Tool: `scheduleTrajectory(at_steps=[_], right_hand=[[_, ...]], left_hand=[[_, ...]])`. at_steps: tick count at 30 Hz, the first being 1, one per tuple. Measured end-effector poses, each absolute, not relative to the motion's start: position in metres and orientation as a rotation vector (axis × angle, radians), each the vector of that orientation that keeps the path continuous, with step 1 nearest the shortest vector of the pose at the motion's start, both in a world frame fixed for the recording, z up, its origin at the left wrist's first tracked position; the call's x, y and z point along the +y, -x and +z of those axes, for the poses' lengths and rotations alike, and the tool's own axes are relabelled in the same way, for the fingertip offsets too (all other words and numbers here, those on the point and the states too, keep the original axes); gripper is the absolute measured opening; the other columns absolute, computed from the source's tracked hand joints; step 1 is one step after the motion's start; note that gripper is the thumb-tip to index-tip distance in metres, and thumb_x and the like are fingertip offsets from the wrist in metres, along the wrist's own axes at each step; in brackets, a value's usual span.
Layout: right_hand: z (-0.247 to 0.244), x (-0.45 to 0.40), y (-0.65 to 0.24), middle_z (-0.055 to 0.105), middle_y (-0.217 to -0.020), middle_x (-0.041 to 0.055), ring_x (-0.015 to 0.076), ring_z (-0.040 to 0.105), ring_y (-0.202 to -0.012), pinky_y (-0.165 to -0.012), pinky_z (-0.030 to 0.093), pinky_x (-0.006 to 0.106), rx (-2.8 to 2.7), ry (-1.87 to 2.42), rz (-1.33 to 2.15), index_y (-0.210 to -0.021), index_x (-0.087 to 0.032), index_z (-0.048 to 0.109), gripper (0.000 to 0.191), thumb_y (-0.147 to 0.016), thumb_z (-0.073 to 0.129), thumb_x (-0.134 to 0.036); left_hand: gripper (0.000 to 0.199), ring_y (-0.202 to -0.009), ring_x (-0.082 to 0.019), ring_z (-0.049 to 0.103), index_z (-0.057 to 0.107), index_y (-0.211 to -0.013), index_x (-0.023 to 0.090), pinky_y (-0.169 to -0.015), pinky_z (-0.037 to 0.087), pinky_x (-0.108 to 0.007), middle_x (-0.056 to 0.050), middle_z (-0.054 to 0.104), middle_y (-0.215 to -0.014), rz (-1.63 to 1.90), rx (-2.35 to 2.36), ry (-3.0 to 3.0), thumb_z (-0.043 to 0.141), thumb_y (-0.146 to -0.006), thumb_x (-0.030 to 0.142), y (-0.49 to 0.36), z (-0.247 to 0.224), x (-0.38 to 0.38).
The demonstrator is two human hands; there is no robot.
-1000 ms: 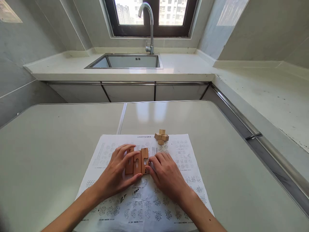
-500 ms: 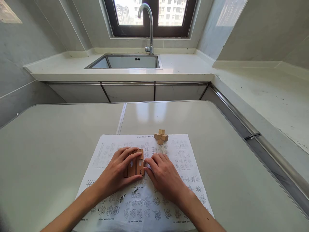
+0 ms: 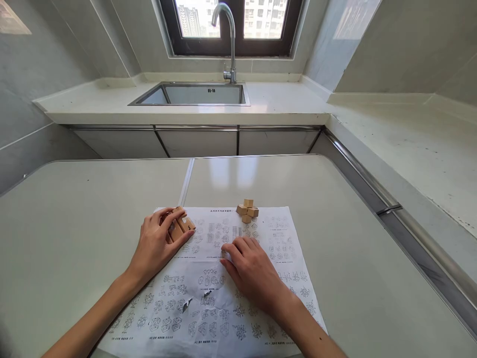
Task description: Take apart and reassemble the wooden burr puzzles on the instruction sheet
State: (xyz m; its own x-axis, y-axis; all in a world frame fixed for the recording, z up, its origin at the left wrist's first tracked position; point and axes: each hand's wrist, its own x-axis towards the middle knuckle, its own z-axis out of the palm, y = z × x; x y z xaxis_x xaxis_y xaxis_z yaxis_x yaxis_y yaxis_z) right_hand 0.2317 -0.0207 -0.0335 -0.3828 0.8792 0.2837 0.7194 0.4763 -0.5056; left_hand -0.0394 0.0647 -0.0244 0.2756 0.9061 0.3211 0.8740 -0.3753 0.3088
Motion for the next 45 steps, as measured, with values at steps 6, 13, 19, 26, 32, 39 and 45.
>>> scheduleTrajectory(at_steps=[6, 13, 19, 26, 32, 39, 45], right_hand=[[-0.032, -0.021, -0.231, 0.065, -0.101, 0.0079, 0.0264, 0.061, -0.091, -0.081, 0.055, 0.042, -2.203, 1.316, 0.409, -0.116, -0.022, 0.059, 0.01, -0.108, 0.054, -0.022], [-0.031, -0.021, -0.232, 0.065, -0.102, 0.0085, 0.0269, 0.059, -0.092, -0.082, 0.055, 0.044, -2.201, 1.314, 0.452, -0.117, -0.022, 0.059, 0.011, -0.108, 0.052, -0.021], [-0.03, -0.02, -0.231, 0.065, -0.102, 0.0078, 0.0267, 0.059, -0.093, -0.082, 0.056, 0.044, -2.187, 1.325, 0.466, -0.116, -0.022, 0.059, 0.01, -0.107, 0.055, -0.019], [-0.03, -0.02, -0.231, 0.066, -0.102, 0.008, 0.0265, 0.059, -0.093, -0.081, 0.055, 0.043, -2.193, 1.33, 0.446, -0.117, -0.022, 0.06, 0.011, -0.107, 0.054, -0.021], [-0.03, -0.02, -0.231, 0.066, -0.101, 0.0079, 0.0265, 0.059, -0.093, -0.082, 0.054, 0.042, -2.177, 1.33, 0.455, -0.115, -0.022, 0.061, 0.011, -0.108, 0.052, -0.02], [-0.03, -0.019, -0.23, 0.067, -0.101, 0.0079, 0.0271, 0.06, -0.093, -0.082, 0.053, 0.043, -2.188, 1.337, 0.461, -0.116, -0.022, 0.061, 0.012, -0.108, 0.052, -0.019], [-0.032, -0.02, -0.231, 0.067, -0.101, 0.0081, 0.0265, 0.062, -0.092, -0.081, 0.054, 0.042, -2.194, 1.329, 0.433, -0.117, -0.023, 0.061, 0.013, -0.108, 0.052, -0.02]], left_hand=[[0.052, -0.124, -0.039, 0.05, 0.066, -0.14, 0.026, -0.106, 0.048, -0.058, -0.017, 0.051, -0.136, 0.606, 1.907, -2.407, 0.064, -0.097, 0.056, 0.04, -0.023, 0.064], [0.049, -0.127, -0.041, 0.049, 0.066, -0.139, 0.024, -0.106, 0.047, -0.062, -0.019, 0.048, -0.14, 0.607, 1.958, -2.436, 0.06, -0.1, 0.053, 0.042, -0.025, 0.065], [0.039, -0.135, -0.039, 0.048, 0.059, -0.139, 0.024, -0.109, 0.047, -0.061, -0.018, 0.051, -0.145, 0.803, 1.52, -2.673, 0.064, -0.102, 0.035, 0.033, -0.012, 0.054], [0.026, -0.092, -0.022, 0.067, 0.06, -0.128, 0.024, -0.08, 0.059, -0.036, -0.008, 0.068, -0.108, 0.676, 0.877, -2.727, 0.059, -0.103, 0.022, 0.01, -0.014, 0.023], [0.024, -0.073, -0.021, 0.066, 0.061, -0.124, 0.021, -0.068, 0.054, -0.036, -0.003, 0.07, -0.089, 0.507, 0.791, -2.769, 0.056, -0.101, 0.017, 0.001, -0.018, 0.02], [0.019, -0.073, -0.02, 0.065, 0.063, -0.12, 0.02, -0.067, 0.051, -0.034, -0.004, 0.071, -0.089, 0.502, 0.825, -2.722, 0.054, -0.104, 0.02, 0.001, -0.018, 0.02], [0.018, -0.073, -0.02, 0.064, 0.065, -0.119, 0.021, -0.068, 0.049, -0.033, -0.004, 0.071, -0.088, 0.509, 0.84, -2.687, 0.055, -0.104, 0.021, 0.001, -0.018, 0.02]])
